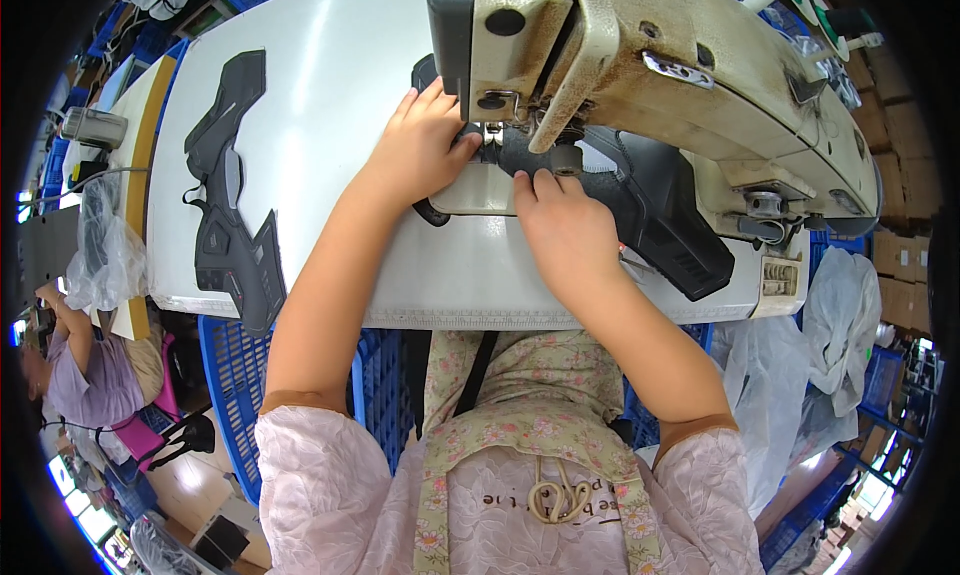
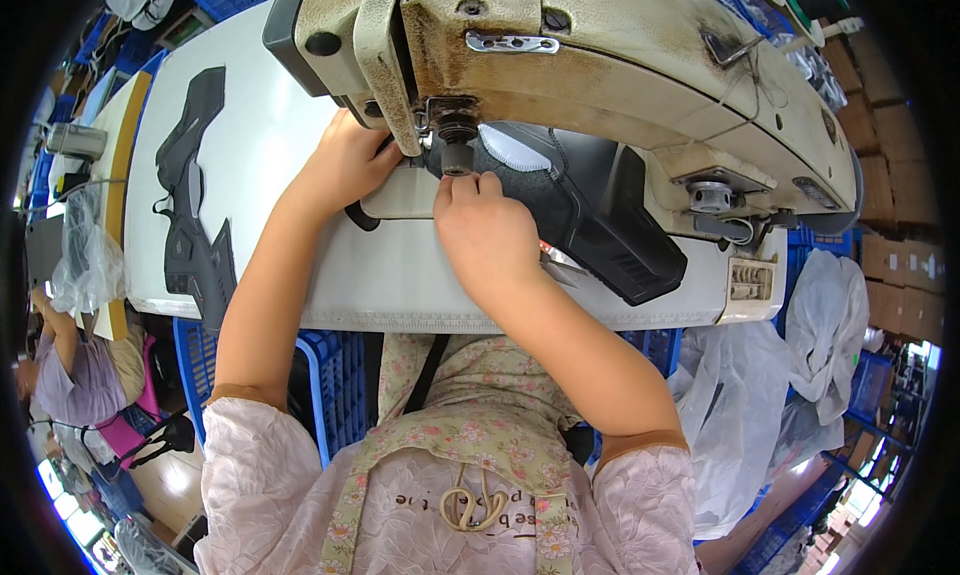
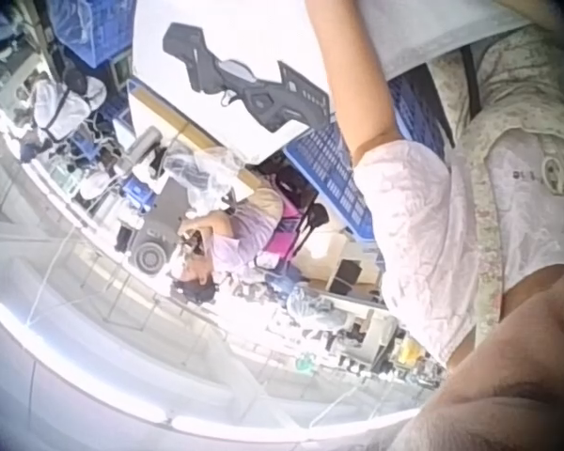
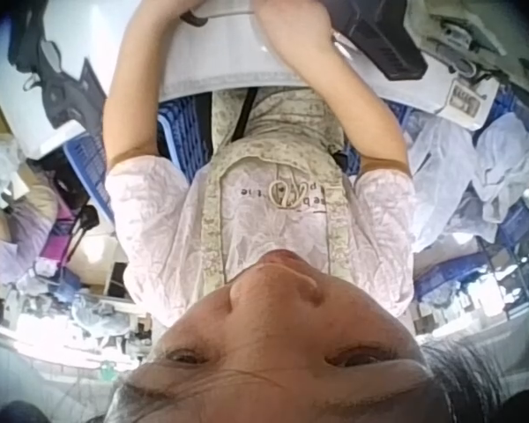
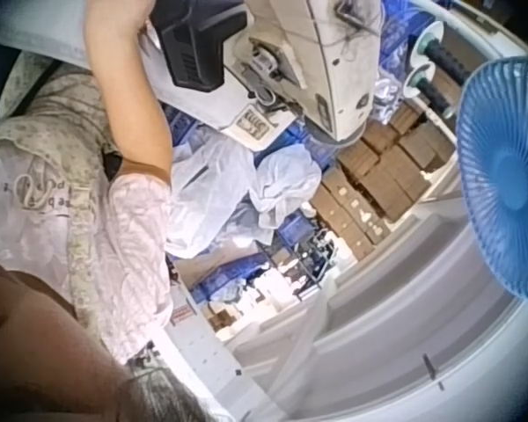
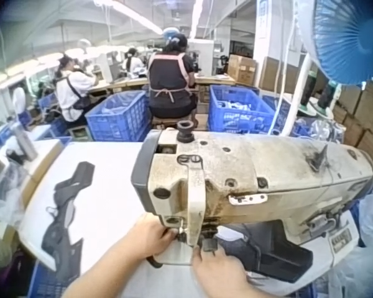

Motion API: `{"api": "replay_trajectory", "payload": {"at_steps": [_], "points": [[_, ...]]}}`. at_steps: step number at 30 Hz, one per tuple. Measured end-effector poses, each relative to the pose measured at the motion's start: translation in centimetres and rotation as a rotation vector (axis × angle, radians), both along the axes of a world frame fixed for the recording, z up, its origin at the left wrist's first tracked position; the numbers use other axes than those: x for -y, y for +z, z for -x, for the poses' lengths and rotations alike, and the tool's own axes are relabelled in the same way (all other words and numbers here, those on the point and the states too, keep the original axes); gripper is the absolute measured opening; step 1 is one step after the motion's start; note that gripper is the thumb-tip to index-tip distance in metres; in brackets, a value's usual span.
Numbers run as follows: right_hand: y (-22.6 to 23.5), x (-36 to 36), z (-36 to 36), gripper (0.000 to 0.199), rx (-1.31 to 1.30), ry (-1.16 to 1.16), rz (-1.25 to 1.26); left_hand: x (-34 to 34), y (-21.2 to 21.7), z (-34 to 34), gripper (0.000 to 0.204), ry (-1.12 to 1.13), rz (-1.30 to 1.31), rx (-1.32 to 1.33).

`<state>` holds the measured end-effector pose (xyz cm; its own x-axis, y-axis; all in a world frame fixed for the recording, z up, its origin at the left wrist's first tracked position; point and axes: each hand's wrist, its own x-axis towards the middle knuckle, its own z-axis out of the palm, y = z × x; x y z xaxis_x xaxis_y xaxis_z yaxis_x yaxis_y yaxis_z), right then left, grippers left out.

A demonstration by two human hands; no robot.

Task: Using an industrial sewing machine to stitch together parts of a black shoe upper.

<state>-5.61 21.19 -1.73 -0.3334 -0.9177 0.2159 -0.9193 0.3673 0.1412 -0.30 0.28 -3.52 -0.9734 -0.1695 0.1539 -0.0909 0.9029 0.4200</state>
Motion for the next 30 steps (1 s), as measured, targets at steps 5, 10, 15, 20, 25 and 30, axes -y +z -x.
{"api": "replay_trajectory", "payload": {"at_steps": [5, 10, 15, 20, 25, 30], "points": [[0.0, 0.5, 0.0, 0.022, 0.037, -0.009, 0.024, 0.4, 0.1, 0.4, 0.03, -0.016, -0.002, 0.049], [0.2, 1.3, -0.2, 0.014, 0.044, -0.043, 0.034, 0.8, -0.2, 0.9, 0.03, -0.018, -0.023, 0.09], [-0.3, 2.0, -0.1, 0.009, 0.055, -0.088, 0.043, 1.4, -0.6, 1.4, 0.03, -0.004, -0.019, 0.1], [-0.5, 2.4, 0.2, 0.011, 0.137, -0.114, 0.037, 2.0, -1.5, 2.0, 0.026, 0.011, -0.071, 0.051], [-1.4, 2.4, 0.6, 0.014, 0.121, -0.117, 0.086, 2.1, -2.0, 2.3, 0.022, -0.01, -0.069, -0.056], [-2.0, 2.5, 0.8, 0.016, 0.133, -0.119, 0.113, 1.1, -0.9, 1.9, 0.016, -0.001, -0.074, -0.135]]}}
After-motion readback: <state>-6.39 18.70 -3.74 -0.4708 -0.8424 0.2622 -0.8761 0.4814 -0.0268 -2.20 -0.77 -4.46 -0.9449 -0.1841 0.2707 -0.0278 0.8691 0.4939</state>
